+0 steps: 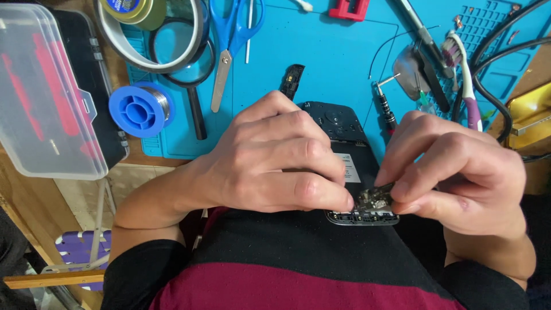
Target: Cleaning a small circuit board with a cotton swab and reassembling it into a mobile phone housing.
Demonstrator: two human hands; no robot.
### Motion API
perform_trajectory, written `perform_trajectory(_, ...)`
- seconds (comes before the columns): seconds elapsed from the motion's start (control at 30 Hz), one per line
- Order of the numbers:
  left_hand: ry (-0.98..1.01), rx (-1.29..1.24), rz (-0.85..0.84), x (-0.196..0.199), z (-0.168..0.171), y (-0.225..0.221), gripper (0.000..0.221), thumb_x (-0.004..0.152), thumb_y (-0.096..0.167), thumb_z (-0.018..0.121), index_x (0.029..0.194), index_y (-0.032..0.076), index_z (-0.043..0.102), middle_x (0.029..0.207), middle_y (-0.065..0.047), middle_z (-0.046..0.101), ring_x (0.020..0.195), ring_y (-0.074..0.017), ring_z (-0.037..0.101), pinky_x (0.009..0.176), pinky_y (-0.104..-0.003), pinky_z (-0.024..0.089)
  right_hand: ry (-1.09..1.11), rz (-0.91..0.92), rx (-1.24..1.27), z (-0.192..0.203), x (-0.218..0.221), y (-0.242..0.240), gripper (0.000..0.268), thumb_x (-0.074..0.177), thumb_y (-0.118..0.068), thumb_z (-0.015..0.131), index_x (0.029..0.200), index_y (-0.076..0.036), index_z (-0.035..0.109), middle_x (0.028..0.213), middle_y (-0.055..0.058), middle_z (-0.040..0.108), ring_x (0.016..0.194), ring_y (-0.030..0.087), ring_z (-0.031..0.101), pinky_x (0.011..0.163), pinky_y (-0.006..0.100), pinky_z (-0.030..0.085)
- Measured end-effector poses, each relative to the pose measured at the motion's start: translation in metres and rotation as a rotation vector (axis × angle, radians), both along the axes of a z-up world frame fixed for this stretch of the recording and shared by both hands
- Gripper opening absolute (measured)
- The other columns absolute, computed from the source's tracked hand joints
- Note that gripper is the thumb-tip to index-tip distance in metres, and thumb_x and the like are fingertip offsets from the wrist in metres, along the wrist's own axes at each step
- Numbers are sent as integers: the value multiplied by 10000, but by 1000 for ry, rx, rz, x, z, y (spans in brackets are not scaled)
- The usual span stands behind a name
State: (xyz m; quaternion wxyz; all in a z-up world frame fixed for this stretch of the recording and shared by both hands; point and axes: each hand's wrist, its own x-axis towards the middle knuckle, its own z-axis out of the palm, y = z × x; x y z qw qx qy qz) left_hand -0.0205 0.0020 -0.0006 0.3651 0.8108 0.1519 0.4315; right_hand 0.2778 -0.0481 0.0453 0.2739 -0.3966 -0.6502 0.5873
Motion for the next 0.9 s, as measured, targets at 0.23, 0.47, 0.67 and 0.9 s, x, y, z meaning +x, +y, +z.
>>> perform_trajectory(0.23,7,-2,-21,0,3,0,185,1240,115,650,1162,216,783,1098,61,778,965,-189,752,907,-388,455,-102,103,64,10,1,12,133,950,-319,762,990,-193,777,1073,24,850,907,179,789,866,328,647)
perform_trajectory(0.47,12,-21,-12,0,3,1,217,1244,99,643,1166,223,804,1108,67,778,969,-178,755,908,-384,445,-85,199,61,9,3,25,144,943,-302,786,1027,-186,769,1077,35,865,884,188,800,850,336,655)
perform_trajectory(0.67,20,-38,-25,0,4,2,200,1245,88,674,1174,218,807,1108,65,772,981,-183,758,909,-382,438,-17,242,-15,-3,19,23,436,927,-305,906,1241,-225,614,1191,25,919,915,129,861,898,329,665)
perform_trajectory(0.9,32,-43,-23,-1,4,0,190,1246,84,694,1185,224,808,1117,55,769,994,-189,761,909,-390,449,-32,272,-8,2,13,27,245,931,-330,862,1097,-250,700,1139,14,908,819,155,800,848,346,658)
